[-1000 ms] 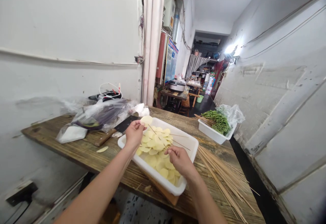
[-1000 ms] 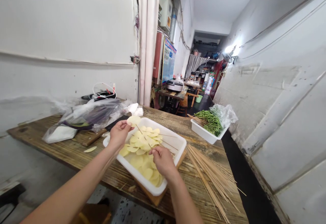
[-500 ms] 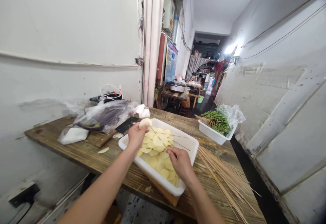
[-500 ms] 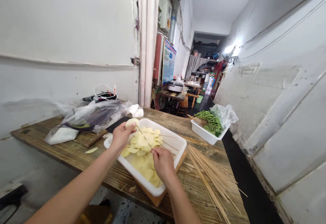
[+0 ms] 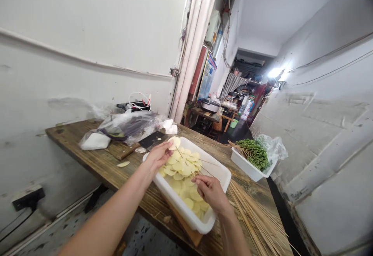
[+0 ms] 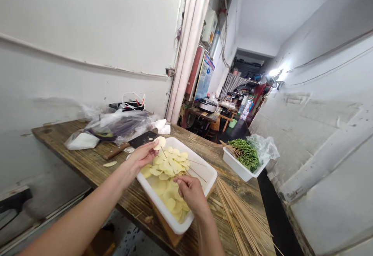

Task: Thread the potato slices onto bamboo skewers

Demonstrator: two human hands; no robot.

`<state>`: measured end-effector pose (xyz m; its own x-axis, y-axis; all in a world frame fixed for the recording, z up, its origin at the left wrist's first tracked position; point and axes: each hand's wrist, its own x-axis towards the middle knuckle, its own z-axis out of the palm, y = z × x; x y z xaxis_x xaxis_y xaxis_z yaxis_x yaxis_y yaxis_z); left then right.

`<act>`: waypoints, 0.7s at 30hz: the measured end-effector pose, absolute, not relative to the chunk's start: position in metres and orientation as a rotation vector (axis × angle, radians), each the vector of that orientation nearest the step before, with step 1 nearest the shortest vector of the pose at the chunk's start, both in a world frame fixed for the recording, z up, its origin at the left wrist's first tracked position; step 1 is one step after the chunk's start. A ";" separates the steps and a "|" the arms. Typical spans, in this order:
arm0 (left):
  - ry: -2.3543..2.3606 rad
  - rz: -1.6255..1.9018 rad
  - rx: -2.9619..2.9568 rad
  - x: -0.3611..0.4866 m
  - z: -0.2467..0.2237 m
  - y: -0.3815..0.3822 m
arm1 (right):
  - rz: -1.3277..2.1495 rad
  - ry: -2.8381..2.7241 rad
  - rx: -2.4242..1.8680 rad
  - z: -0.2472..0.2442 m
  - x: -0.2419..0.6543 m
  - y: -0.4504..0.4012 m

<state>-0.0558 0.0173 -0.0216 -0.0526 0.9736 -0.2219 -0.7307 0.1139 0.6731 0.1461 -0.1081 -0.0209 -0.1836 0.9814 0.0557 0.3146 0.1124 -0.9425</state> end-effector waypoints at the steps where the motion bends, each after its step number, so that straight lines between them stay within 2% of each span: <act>1: 0.764 1.442 0.400 -0.056 -0.022 0.017 | 1.115 -1.640 -1.314 -0.019 0.146 -0.108; 4: 0.755 1.429 0.392 -0.056 -0.024 0.017 | 1.073 -1.758 -1.355 -0.014 0.147 -0.105; 8: 0.742 1.447 0.378 -0.055 -0.025 0.018 | 0.799 -1.912 -1.364 -0.011 0.152 -0.102; 15: 0.748 1.468 0.354 -0.053 -0.028 0.020 | 0.515 -1.935 -1.330 -0.022 0.155 -0.100; 21: 0.747 1.507 0.351 -0.053 -0.025 0.015 | 0.492 -1.938 -1.348 -0.024 0.153 -0.098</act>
